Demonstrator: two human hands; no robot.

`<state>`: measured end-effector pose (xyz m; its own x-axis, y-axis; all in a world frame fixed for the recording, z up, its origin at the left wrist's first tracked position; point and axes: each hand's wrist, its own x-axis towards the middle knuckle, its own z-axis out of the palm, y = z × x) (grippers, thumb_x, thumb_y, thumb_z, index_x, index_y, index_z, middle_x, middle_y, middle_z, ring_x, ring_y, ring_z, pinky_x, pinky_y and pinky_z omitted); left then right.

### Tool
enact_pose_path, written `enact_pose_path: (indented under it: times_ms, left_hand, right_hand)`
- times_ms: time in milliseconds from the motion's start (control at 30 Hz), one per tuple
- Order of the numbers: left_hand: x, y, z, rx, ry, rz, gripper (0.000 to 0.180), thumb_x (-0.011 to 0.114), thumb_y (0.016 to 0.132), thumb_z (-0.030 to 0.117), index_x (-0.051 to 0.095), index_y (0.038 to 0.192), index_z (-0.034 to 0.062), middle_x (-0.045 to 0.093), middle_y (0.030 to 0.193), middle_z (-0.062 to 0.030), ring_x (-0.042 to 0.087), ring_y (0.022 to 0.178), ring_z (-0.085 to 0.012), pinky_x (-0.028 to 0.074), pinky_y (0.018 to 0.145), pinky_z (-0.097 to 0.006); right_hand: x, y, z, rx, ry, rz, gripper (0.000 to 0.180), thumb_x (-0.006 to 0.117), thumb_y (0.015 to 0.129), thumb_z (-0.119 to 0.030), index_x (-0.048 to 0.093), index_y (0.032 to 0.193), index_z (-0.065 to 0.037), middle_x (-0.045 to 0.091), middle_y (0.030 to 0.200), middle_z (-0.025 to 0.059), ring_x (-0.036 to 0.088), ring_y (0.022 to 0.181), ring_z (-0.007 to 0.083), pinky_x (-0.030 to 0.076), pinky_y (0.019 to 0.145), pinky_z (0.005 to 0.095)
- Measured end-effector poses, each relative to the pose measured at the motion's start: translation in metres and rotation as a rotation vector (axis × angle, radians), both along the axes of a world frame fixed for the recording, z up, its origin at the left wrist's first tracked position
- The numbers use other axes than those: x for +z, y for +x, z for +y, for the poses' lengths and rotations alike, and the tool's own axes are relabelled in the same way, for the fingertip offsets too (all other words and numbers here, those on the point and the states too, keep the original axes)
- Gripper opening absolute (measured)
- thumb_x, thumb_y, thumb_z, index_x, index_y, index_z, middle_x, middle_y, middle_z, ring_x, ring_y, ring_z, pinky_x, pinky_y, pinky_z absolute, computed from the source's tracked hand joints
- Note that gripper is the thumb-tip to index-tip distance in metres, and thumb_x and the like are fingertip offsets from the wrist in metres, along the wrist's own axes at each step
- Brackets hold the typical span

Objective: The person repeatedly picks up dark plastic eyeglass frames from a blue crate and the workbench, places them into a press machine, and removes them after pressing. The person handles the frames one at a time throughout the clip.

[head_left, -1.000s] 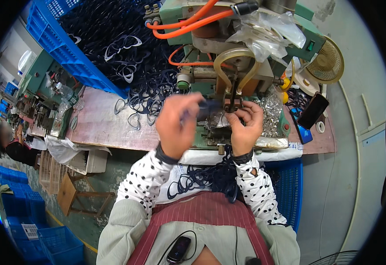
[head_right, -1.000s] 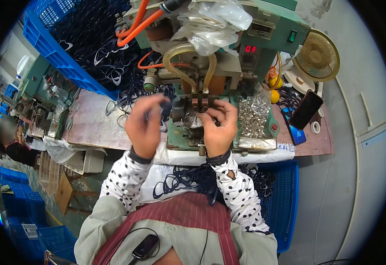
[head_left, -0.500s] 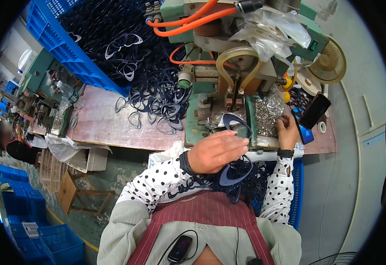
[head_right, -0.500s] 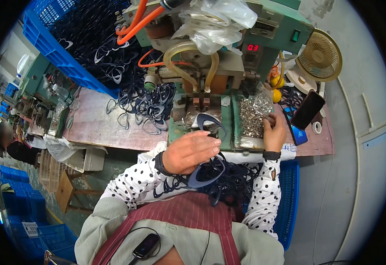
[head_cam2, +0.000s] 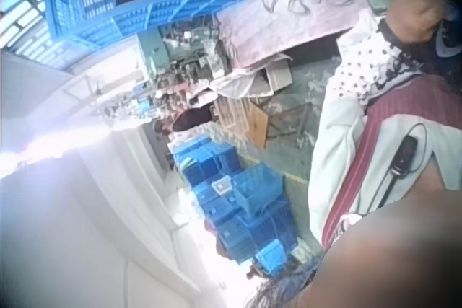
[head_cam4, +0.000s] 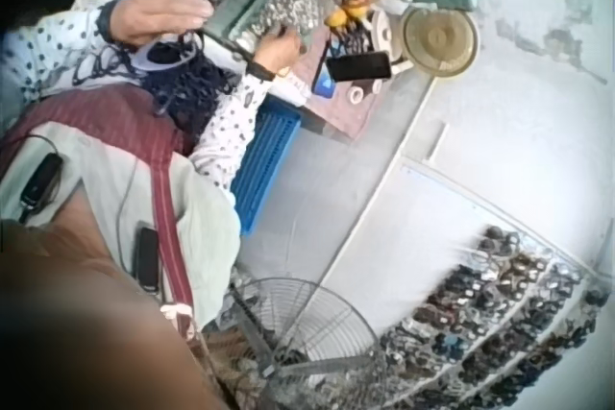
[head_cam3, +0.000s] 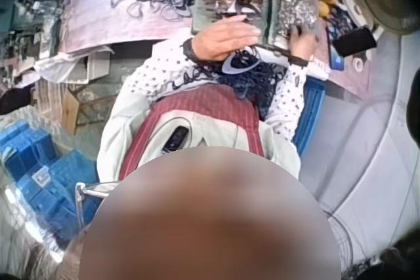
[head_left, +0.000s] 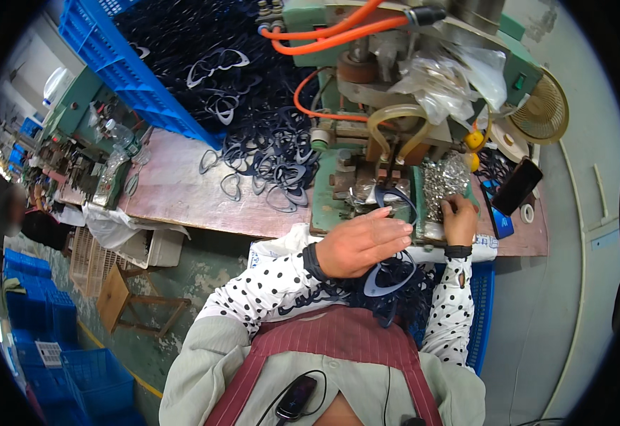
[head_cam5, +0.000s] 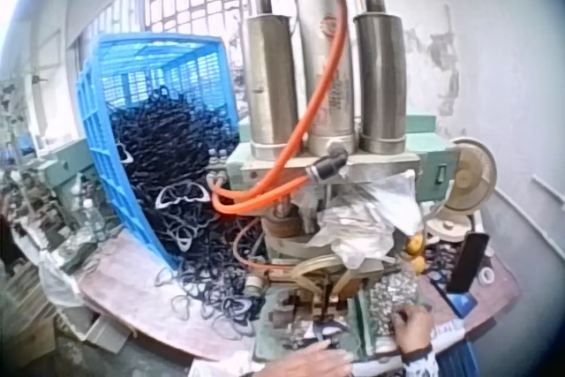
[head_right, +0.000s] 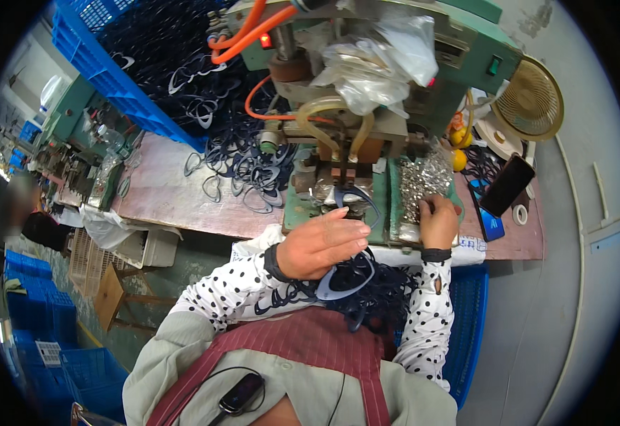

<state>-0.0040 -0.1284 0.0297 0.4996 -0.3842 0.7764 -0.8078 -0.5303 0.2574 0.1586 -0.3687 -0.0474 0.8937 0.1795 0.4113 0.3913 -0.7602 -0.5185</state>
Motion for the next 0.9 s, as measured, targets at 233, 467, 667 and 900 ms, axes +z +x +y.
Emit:
enact_pose_path:
  times_ms: [233,467,667,900]
  left_hand:
    - [-0.037,-0.012,0.052,0.375,-0.038,-0.145,0.028,0.064,0.075,0.003,0.067,0.102,0.0084,0.065,0.098,-0.0087,0.061,0.086,-0.0239,0.046,0.072,-0.039]
    - [-0.086,0.024,0.156,1.435,-0.075,0.442,0.01,0.066,0.085,0.016,0.067,0.09,0.0069,0.061,0.086,-0.0132,0.062,0.076,-0.0331,0.05,0.066,-0.042]
    - [-0.089,0.034,0.181,1.204,0.225,0.415,0.017,0.073,0.072,0.013,0.07,0.088,0.0091,0.057,0.085,-0.0108,0.059,0.085,-0.0328,0.05,0.071,-0.042]
    - [-0.071,0.042,0.202,0.89,-0.109,0.101,0.008,0.07,0.078,0.01,0.067,0.08,0.0031,0.065,0.084,-0.0096,0.061,0.081,-0.0256,0.046,0.072,-0.037]
  right_hand:
    - [-0.003,-0.004,0.003,-0.046,0.241,-0.086,0.009,0.069,0.083,-0.011,0.069,0.09,-0.005,0.063,0.078,0.009,0.059,0.071,0.0229,0.047,0.07,0.0327]
    - [-0.008,-0.007,0.005,-0.092,0.227,-0.241,0.01,0.067,0.088,-0.013,0.067,0.094,-0.005,0.067,0.076,0.0078,0.065,0.069,0.0183,0.05,0.064,0.0323]
    - [-0.006,-0.008,0.003,-0.14,0.304,-0.024,0.011,0.068,0.087,-0.011,0.069,0.096,-0.007,0.069,0.08,0.0103,0.066,0.068,0.0192,0.051,0.063,0.0318]
    - [0.022,-0.014,0.021,0.104,0.594,0.116,0.009,0.066,0.084,-0.001,0.069,0.092,0.0,0.068,0.084,0.0059,0.063,0.078,0.0117,0.049,0.07,0.0246]
